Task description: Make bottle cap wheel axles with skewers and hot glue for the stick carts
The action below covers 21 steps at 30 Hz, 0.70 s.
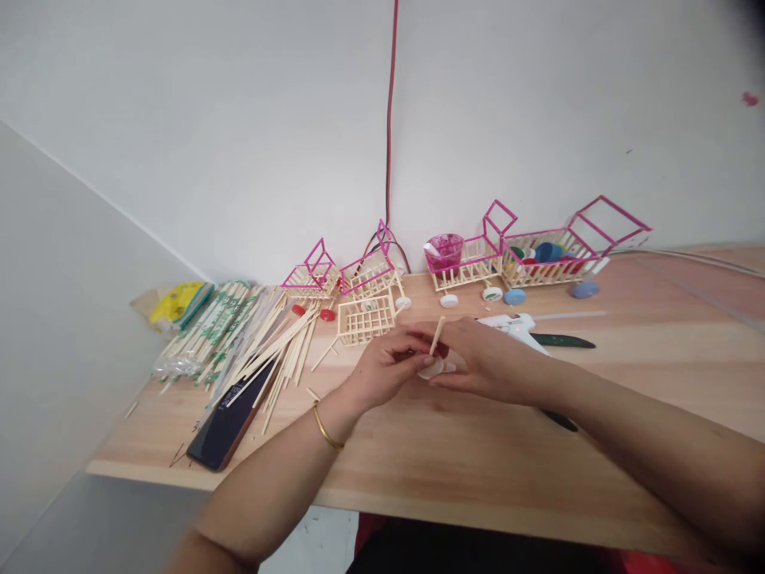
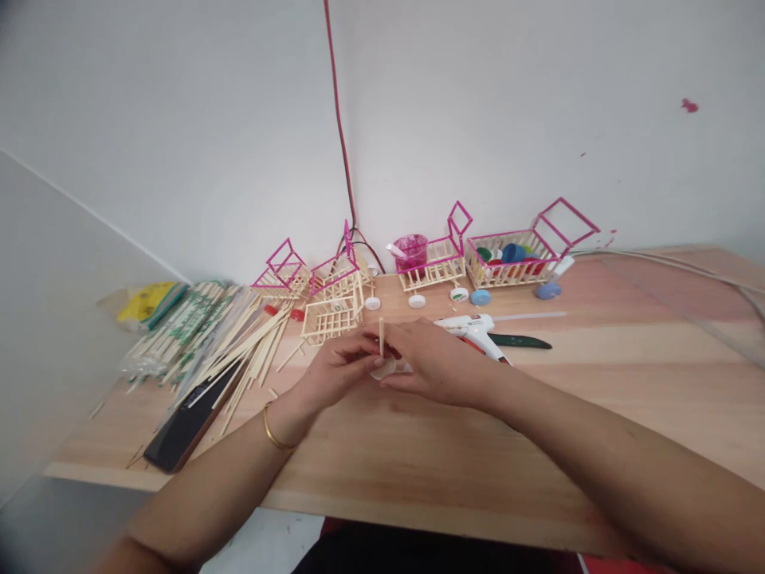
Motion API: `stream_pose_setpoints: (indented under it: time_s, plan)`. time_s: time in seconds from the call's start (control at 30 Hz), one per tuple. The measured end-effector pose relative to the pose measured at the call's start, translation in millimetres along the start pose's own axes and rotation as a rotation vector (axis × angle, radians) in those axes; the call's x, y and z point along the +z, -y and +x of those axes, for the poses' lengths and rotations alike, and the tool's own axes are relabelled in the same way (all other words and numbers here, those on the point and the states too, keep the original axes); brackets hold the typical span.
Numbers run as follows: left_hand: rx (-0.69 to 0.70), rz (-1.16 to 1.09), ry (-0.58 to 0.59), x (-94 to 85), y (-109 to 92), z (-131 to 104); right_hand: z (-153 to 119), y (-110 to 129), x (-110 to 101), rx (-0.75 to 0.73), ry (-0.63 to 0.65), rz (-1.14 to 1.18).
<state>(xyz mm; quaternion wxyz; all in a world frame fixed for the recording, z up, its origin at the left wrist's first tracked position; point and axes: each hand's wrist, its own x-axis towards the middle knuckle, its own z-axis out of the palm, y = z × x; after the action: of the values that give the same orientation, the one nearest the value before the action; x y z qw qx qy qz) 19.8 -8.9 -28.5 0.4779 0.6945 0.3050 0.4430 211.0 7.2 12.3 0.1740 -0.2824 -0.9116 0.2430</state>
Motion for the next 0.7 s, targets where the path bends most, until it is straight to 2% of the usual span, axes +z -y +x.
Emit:
stream_pose_setpoints:
  time_s: [0.7]
  plan:
    - [0.007,0.07,0.039,0.6,-2.5,-0.5,3.0,3.7,-2.6,0.001,0.053,0.044]
